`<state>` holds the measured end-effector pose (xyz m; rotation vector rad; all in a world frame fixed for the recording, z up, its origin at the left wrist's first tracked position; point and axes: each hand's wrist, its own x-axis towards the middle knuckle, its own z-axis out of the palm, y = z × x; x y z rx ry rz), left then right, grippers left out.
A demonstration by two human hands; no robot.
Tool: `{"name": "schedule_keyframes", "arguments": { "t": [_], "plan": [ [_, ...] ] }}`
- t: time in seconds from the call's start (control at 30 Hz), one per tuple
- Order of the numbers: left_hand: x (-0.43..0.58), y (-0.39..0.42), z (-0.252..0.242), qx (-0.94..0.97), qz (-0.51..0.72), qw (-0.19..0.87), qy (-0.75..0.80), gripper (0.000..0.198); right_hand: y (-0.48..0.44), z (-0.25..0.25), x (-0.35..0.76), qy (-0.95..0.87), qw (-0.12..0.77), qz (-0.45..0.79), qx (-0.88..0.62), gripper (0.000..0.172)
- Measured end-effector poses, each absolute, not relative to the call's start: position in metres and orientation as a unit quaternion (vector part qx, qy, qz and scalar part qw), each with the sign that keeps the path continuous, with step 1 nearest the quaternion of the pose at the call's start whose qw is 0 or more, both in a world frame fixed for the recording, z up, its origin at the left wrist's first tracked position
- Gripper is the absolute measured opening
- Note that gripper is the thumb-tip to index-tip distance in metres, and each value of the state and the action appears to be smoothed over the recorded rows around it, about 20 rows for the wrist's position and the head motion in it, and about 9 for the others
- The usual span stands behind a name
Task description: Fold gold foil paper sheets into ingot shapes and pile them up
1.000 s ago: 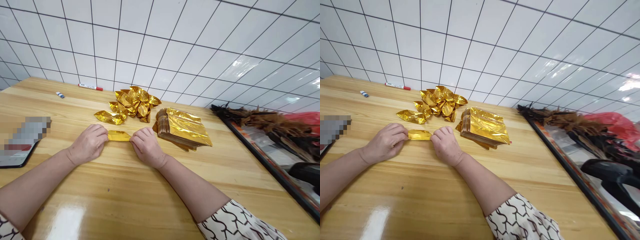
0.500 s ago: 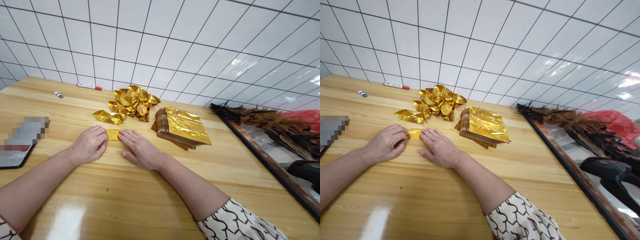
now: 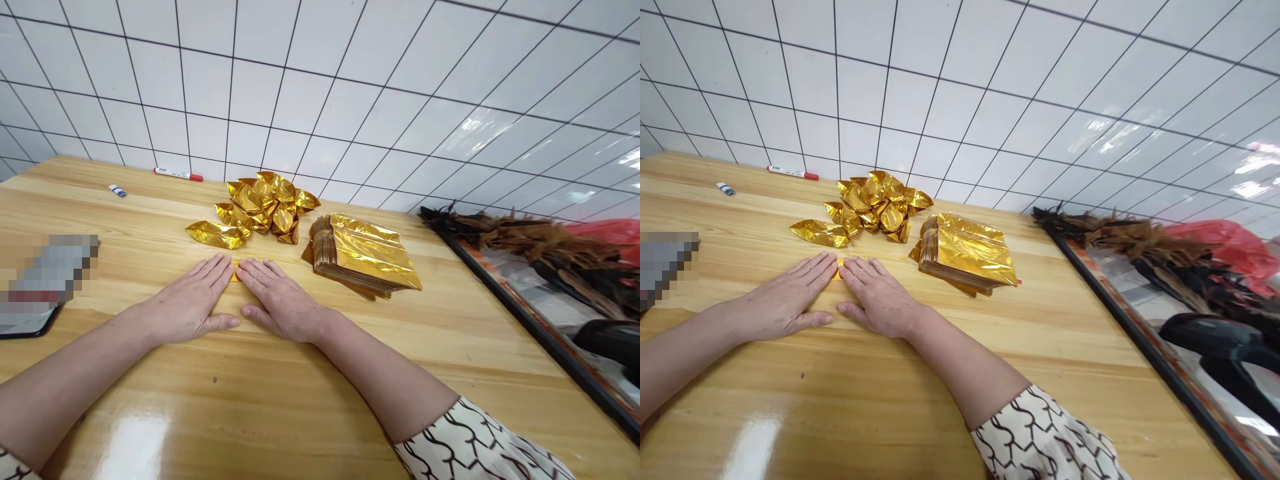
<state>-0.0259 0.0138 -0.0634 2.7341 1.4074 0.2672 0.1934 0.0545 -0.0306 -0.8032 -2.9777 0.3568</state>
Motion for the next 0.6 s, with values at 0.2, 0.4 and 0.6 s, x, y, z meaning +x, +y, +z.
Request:
{"name": "schedule_keyframes", "arguments": {
  "t": [0.2, 0.4, 0.6],
  "plan": [
    [-0.0257, 0.0133, -0.0635, 0.884, 0.080, 0.032, 0.459, 0.100, 0.0474, -0.0334, 0.1849, -0.956, 0.016, 0.124, -0.266, 0.075],
    [-0.0256, 0.0133, -0.0646, 0.886, 0.077, 0.041, 0.455, 0.100, 0.0473, -0.0339, 0.1838, -0.950, -0.006, 0.138, -0.281, 0.080],
    [-0.0256, 0.0131, -0.0671, 0.887, 0.091, 0.030, 0.452, 0.099, 0.0475, -0.0344, 0.1837, -0.952, 0.009, 0.130, -0.276, 0.077]
  ]
}}
